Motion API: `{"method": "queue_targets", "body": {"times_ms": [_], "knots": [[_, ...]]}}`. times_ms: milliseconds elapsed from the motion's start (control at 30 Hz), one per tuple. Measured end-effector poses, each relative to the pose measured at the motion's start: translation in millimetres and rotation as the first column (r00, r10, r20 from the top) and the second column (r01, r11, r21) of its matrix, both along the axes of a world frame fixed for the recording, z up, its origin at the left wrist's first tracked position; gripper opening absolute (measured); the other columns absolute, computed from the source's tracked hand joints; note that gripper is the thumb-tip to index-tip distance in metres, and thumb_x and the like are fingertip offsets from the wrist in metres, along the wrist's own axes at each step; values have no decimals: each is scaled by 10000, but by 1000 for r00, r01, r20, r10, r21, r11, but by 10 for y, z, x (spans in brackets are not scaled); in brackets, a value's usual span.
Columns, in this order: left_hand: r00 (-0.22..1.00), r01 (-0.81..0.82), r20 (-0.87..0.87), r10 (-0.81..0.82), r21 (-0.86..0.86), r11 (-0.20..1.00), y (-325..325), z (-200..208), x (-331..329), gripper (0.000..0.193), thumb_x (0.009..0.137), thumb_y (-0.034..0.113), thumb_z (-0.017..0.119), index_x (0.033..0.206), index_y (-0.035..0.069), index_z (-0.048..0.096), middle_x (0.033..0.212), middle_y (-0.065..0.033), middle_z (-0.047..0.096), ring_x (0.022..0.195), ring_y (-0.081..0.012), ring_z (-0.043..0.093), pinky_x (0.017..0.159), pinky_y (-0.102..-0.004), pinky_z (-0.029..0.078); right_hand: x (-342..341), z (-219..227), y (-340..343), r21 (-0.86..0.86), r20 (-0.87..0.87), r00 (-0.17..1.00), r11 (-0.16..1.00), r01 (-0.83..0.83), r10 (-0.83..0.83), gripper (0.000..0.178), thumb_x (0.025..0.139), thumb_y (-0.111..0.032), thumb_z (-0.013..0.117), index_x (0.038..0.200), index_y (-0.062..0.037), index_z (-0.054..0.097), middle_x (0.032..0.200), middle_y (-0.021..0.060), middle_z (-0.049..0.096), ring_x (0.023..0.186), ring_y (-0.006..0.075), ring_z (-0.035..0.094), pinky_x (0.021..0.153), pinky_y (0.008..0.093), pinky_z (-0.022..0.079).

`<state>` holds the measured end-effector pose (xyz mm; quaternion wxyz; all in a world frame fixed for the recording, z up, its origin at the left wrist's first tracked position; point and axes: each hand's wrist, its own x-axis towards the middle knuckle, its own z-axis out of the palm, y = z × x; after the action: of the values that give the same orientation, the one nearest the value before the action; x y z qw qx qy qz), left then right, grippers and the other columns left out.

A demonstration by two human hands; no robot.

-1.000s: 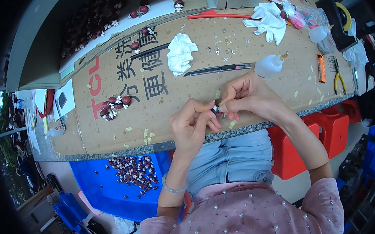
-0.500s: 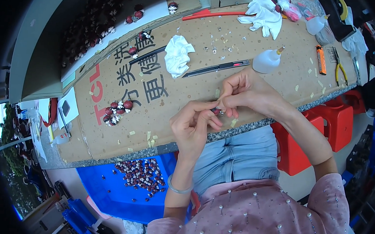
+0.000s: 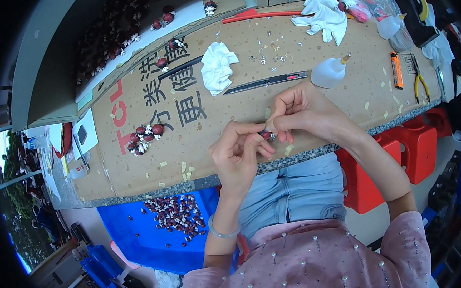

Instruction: The person applies glue to figurine parts using a squeeze bottle, joins the components together by hand, and retrieves more pieces from an upper compartment to assemble them.

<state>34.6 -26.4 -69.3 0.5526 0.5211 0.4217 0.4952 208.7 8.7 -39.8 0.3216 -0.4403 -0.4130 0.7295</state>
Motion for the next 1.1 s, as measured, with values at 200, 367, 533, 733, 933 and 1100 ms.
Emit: {"method": "queue_targets", "body": {"times_ms": [200,367,533,733,933,1100], "knots": [[1000,-10,8,11,-17,1000,-9,42,32,115,857,-131,465,866,-97,575,687,-128,605,579,-156,632,496,-255,545,10,-9,-10,22,3,1000,1000,4,-4,139,749,-37,644,629,13,594,573,65,600,491,86,562,466,195,434],[999,-38,-14,38,-6,999,-15,47,40,113,857,-128,467,852,-101,577,689,-134,604,573,-159,630,487,-257,544,-4,-16,-6,27,4,1000,1000,11,-11,152,755,-46,648,627,11,590,575,64,601,484,84,557,459,190,427],[1000,15,13,-15,-34,999,4,79,19,98,864,-116,466,862,-86,559,695,-129,606,573,-151,628,489,-251,541,28,-13,9,11,-12,999,999,-38,38,120,746,-31,639,644,20,603,587,74,608,501,91,571,474,195,441],[999,45,20,-44,-61,997,12,84,2,78,872,-106,456,885,-65,520,701,-120,605,577,-139,625,490,-243,532,31,-14,24,2,3,998,998,-57,57,108,734,-35,645,653,29,613,589,75,611,500,96,571,482,201,447],[997,74,7,-73,-115,991,31,85,-5,89,865,-120,445,914,-61,491,723,-129,609,565,-142,625,468,-232,520,9,0,4,16,17,999,999,-32,32,109,730,-39,654,660,39,622,583,74,609,488,93,559,466,203,439],[998,67,-10,-69,-124,990,43,101,6,150,856,-136,436,989,-65,449,757,-148,613,560,-145,624,460,-227,514,9,-2,4,19,27,999,999,-35,35,84,734,-10,640,682,52,618,597,85,612,499,98,568,463,204,444]]}}
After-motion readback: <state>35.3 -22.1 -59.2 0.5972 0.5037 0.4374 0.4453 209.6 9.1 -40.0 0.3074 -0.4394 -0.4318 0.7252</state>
